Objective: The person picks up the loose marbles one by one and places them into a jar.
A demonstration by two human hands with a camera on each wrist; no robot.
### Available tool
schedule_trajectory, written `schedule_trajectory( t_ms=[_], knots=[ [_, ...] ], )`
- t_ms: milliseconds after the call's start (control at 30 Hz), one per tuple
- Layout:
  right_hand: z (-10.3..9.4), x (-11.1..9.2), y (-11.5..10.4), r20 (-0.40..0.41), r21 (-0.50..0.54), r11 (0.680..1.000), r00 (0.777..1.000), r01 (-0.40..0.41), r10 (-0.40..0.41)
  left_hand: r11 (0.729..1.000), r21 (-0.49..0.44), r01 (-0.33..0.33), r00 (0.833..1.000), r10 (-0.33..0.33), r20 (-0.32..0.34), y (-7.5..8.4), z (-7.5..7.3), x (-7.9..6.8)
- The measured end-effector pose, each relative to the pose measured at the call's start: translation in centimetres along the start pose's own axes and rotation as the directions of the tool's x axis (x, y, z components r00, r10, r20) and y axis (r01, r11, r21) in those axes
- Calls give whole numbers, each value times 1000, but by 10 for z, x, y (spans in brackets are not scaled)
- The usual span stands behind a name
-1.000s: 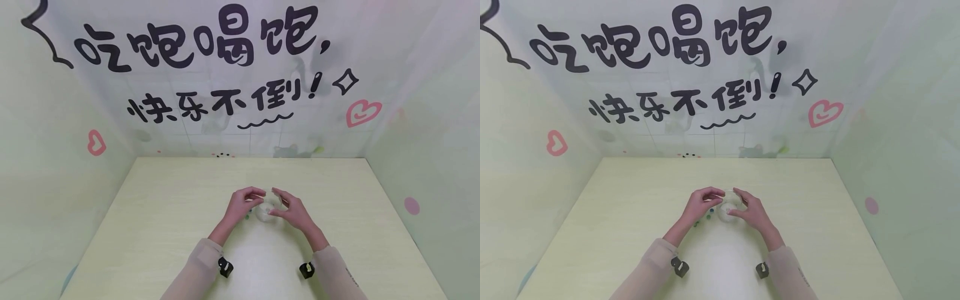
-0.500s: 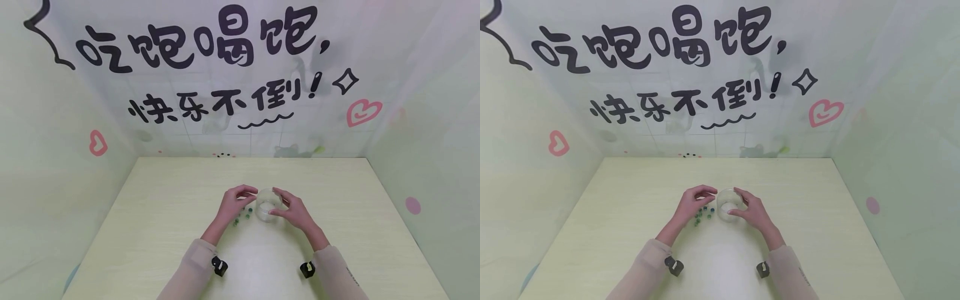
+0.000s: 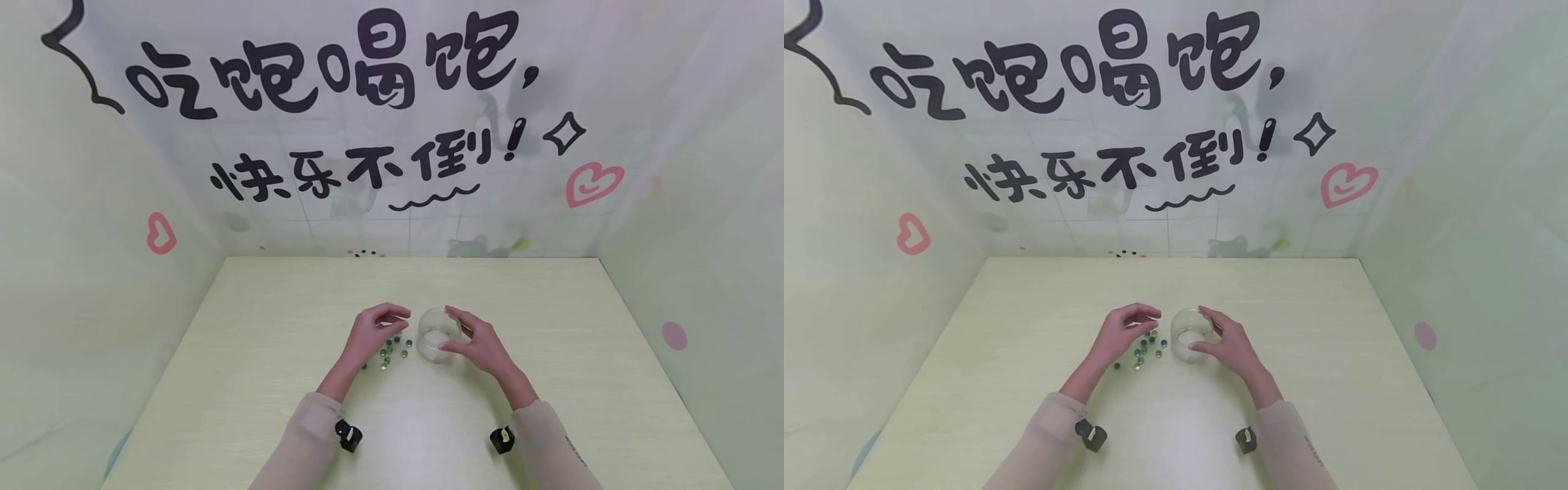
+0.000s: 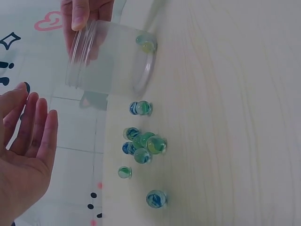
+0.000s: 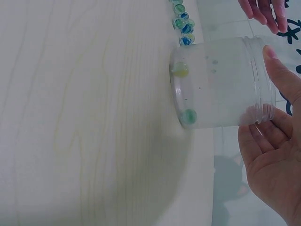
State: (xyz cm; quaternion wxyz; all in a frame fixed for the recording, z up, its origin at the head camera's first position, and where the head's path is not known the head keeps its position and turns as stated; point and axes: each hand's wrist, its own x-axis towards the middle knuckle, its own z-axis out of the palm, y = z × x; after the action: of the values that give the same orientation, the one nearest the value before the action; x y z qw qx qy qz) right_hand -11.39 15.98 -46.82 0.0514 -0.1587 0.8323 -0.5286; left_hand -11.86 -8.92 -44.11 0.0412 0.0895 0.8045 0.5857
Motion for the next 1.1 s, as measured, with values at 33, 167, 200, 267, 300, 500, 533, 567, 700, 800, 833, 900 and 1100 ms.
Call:
schedule_trajectory(
  t_ms=[33,167,200,267,300,500,533,567,700,800,833,900,1100],
  knots=[
    [0,0,0,0,0,1000,1000,3,-3,1000,-3,-3,1000,3,0,0,-1,-1],
    [0,0,-1,-2,-1,1000,1000,9,-9,1000,-27,12,1000,-12,-9,2,-3,-4],
    [0,0,-1,-2,-1,1000,1000,9,-9,999,-28,16,1000,-16,-10,2,-3,-5],
    [0,-1,-1,-3,-6,1000,1000,8,-8,999,-26,31,999,-32,-7,1,-5,-5],
    [0,-1,-1,-3,-8,1000,1000,7,-7,999,-20,36,999,-37,-7,0,-5,-5],
    [0,-1,-2,1,-6,1000,1000,3,-3,999,-10,39,999,-39,8,-8,-10,-6],
    [0,-1,-2,2,-7,1000,1000,4,-4,999,-12,39,999,-39,9,-9,-11,-6],
    [0,-1,-2,2,-8,1000,1000,4,-4,999,-15,40,999,-40,8,-9,-12,-7],
    [0,-1,-2,3,-14,1000,1000,3,-2,998,-14,53,999,-53,-1,-11,-13,-9],
    [0,-1,-1,3,-14,1000,1000,-4,4,998,-2,69,998,-69,-11,-10,-14,-11],
    [0,-1,-1,2,-14,1000,1000,-5,5,997,1,75,997,-75,-12,-9,-14,-12],
    [0,-1,0,2,-16,1000,1000,-6,6,996,10,84,996,-84,-12,-7,-14,-14],
    [0,-1,0,2,-15,1000,1000,-9,9,995,13,100,995,-100,-15,-6,-16,-18]
  ],
)
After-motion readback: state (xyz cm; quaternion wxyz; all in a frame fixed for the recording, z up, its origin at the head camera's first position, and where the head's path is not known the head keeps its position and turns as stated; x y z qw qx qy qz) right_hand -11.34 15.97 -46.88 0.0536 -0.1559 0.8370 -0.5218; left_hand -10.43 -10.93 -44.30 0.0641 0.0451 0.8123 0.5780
